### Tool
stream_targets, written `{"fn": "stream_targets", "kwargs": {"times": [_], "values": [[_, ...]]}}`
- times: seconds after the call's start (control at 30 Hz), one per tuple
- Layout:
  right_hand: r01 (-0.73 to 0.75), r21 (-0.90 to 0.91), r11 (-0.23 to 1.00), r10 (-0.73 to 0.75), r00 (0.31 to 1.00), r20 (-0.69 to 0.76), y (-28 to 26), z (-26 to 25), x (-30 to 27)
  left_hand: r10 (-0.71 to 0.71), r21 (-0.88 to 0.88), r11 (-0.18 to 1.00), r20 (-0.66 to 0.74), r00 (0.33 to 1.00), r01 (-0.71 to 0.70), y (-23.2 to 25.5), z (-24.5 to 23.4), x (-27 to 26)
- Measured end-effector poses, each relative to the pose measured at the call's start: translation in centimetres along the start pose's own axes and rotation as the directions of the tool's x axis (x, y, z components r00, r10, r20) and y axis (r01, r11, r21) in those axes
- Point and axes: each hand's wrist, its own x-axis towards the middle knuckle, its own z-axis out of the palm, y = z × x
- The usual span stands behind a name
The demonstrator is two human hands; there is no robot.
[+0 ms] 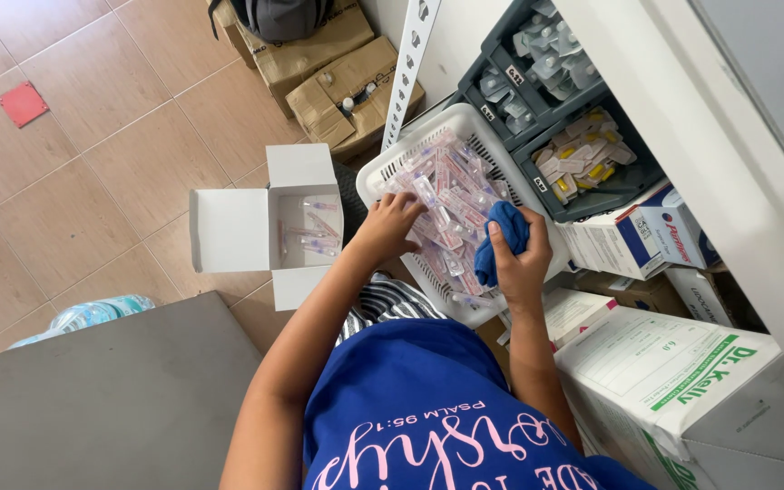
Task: Wiping medical supplies with a cloth and placing them into a box for storage.
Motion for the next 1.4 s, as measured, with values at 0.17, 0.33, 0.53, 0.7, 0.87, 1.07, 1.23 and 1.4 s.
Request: {"fn": "stream_targets", "kwargs": {"times": [0.17,0.33,0.53,0.7,0.87,1.07,1.23,1.4], "values": [[-0.008,-0.013,1.000,0.008,1.000,0.003,0.2,0.1,0.0,0.024,0.208,0.978,-0.010,1.000,-0.021,-3.3,4.6,-0.6],[-0.016,-0.003,1.000,0.016,1.000,0.015,-0.4,0.3,0.3,0.218,0.183,0.963,-0.089,0.972,-0.199,-1.4,4.9,0.2],[-0.014,-0.017,1.000,0.014,1.000,0.024,-0.7,0.3,0.2,0.339,0.306,0.900,-0.039,0.940,-0.312,0.3,4.8,1.4],[0.000,0.012,1.000,0.000,1.000,0.022,-0.9,0.3,0.2,0.274,0.404,0.858,0.161,0.948,-0.317,1.5,1.7,1.6],[-0.005,0.005,1.000,0.005,0.999,0.036,-1.1,0.6,0.3,0.306,0.570,0.754,0.134,0.942,-0.326,-0.9,7.0,3.3],[-0.019,-0.002,1.000,0.019,0.999,0.037,-0.7,0.8,0.3,0.380,0.518,0.745,0.190,0.906,-0.421,-0.5,6.1,3.7],[-0.099,0.084,0.991,0.095,0.994,0.051,-0.9,0.4,0.4,0.431,0.454,0.761,0.181,0.884,-0.464,-0.2,6.0,3.8],[-0.137,0.117,0.984,0.140,0.990,-0.017,-1.0,-1.1,0.7,0.384,0.280,0.869,0.140,0.913,-0.408,1.8,3.3,5.3]]}}
